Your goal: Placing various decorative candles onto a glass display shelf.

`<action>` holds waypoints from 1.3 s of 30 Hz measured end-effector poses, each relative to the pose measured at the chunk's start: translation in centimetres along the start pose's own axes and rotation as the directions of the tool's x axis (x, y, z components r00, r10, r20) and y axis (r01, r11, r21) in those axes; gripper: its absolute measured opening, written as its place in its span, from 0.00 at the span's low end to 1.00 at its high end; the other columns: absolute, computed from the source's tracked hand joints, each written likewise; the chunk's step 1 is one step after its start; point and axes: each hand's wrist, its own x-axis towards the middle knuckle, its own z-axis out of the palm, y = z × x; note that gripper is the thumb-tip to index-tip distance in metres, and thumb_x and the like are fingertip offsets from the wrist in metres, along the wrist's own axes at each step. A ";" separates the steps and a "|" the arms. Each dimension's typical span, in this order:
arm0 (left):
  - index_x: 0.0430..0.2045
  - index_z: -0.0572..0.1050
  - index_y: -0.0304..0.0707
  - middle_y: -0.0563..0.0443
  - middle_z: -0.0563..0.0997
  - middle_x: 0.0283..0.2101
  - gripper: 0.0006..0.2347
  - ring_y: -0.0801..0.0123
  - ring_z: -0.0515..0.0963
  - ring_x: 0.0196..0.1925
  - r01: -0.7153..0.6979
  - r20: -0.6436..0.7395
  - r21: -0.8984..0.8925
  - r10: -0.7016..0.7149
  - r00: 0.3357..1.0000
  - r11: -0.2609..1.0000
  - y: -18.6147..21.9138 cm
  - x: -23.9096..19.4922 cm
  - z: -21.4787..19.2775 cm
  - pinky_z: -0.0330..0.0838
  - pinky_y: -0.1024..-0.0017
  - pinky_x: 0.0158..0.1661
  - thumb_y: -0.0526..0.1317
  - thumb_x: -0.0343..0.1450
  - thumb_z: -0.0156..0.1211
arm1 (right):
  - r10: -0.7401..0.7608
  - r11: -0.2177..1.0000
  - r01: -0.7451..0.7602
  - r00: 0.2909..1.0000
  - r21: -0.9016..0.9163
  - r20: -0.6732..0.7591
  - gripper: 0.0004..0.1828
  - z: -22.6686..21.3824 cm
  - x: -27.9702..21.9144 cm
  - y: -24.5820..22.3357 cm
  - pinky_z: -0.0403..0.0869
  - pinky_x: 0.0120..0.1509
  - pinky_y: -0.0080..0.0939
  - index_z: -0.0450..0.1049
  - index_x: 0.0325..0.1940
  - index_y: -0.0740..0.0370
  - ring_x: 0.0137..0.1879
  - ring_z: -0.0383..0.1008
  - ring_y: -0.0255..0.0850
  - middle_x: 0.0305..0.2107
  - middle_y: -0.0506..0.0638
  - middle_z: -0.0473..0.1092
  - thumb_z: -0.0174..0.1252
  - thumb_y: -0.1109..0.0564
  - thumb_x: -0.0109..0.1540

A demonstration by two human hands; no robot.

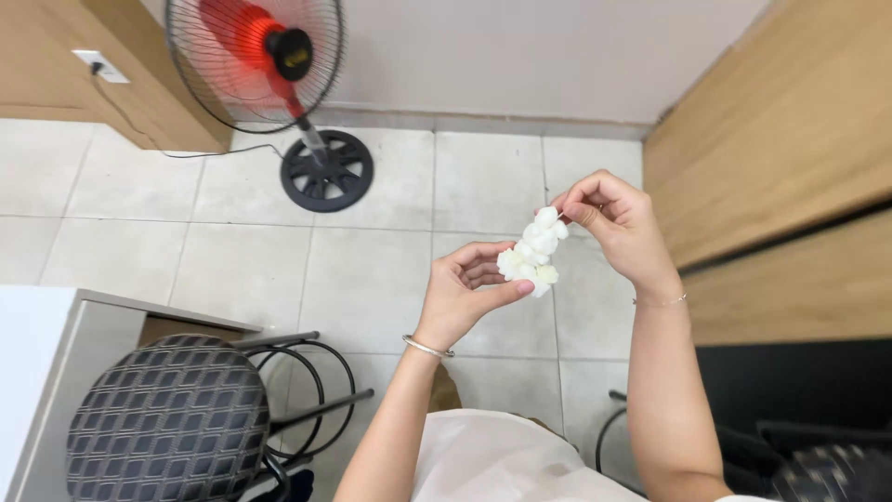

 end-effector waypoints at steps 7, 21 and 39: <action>0.49 0.79 0.27 0.47 0.86 0.43 0.22 0.74 0.84 0.42 -0.041 -0.227 0.111 0.065 0.972 0.993 4.1 5.5 -10.5 0.81 0.75 0.46 0.33 0.61 0.77 | -0.062 0.998 0.062 0.991 0.004 0.115 0.02 8.1 14.2 3.7 0.77 0.48 0.35 0.72 0.42 0.66 0.40 0.76 0.34 0.33 0.49 0.75 0.58 0.65 0.68; 0.51 0.75 0.26 0.45 0.84 0.48 0.23 0.71 0.84 0.49 -0.243 -0.644 0.146 0.279 0.712 0.959 8.4 16.9 -26.7 0.79 0.72 0.51 0.31 0.62 0.75 | -0.098 0.995 0.053 0.767 0.090 0.634 0.05 25.6 42.3 7.2 0.75 0.45 0.31 0.73 0.43 0.66 0.40 0.75 0.30 0.34 0.47 0.76 0.60 0.60 0.67; 0.51 0.74 0.24 0.41 0.83 0.49 0.18 0.67 0.84 0.50 -0.472 -0.967 0.130 0.216 0.134 0.872 12.1 16.9 -49.6 0.80 0.70 0.52 0.33 0.68 0.66 | 0.054 0.920 -0.387 0.261 0.054 0.964 0.26 52.0 51.0 12.4 0.77 0.58 0.42 0.67 0.66 0.66 0.57 0.75 0.38 0.52 0.52 0.75 0.58 0.54 0.65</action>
